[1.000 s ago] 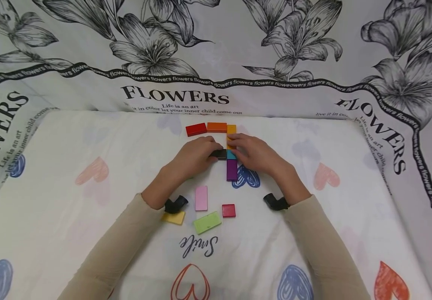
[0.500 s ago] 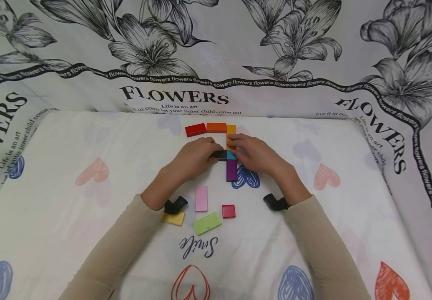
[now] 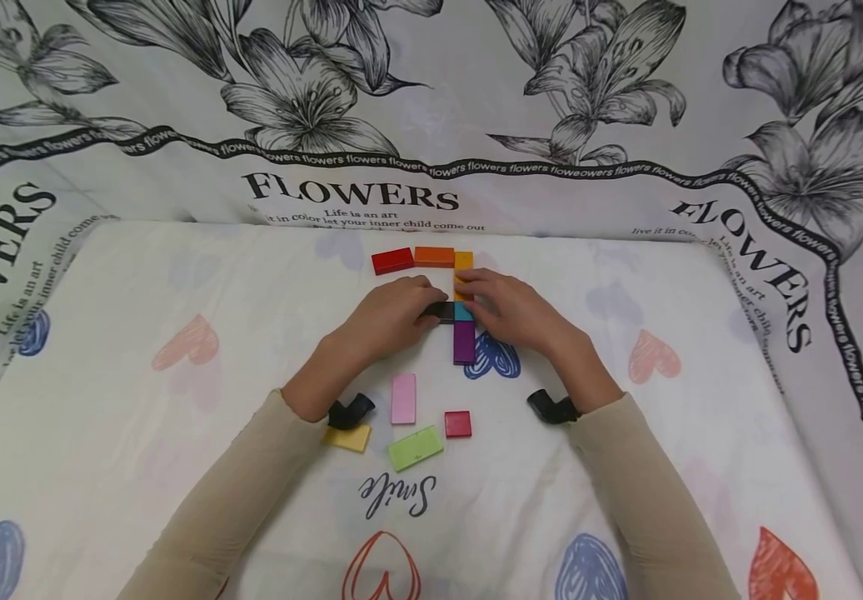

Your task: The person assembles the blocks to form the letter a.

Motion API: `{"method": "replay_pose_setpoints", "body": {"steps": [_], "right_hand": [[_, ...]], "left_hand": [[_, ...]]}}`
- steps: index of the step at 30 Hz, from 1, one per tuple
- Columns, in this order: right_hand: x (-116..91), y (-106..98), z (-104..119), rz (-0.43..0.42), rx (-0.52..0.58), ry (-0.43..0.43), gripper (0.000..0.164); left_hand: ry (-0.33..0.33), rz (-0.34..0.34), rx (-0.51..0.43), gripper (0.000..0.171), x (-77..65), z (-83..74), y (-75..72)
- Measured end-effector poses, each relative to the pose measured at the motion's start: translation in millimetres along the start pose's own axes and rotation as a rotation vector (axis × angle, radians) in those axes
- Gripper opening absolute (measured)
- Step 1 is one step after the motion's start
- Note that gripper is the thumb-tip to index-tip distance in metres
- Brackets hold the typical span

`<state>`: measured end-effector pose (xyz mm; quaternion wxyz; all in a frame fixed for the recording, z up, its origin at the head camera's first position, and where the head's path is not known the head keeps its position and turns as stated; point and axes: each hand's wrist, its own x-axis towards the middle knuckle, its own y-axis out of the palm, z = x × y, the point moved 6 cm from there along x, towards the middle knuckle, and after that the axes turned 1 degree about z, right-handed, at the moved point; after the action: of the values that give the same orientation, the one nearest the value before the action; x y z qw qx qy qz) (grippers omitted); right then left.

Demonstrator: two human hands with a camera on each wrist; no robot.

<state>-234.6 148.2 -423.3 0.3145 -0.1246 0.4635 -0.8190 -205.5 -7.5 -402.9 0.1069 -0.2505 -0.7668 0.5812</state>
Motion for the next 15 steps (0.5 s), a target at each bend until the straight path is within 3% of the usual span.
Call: {"method": "replay_pose_setpoints", "body": {"steps": [15], "right_hand": [[0.1, 0.4, 0.9, 0.003, -0.006, -0.002, 0.043]], "left_hand": [[0.017, 0.0, -0.032, 0.044, -2.2, 1.9, 0.8]]}}
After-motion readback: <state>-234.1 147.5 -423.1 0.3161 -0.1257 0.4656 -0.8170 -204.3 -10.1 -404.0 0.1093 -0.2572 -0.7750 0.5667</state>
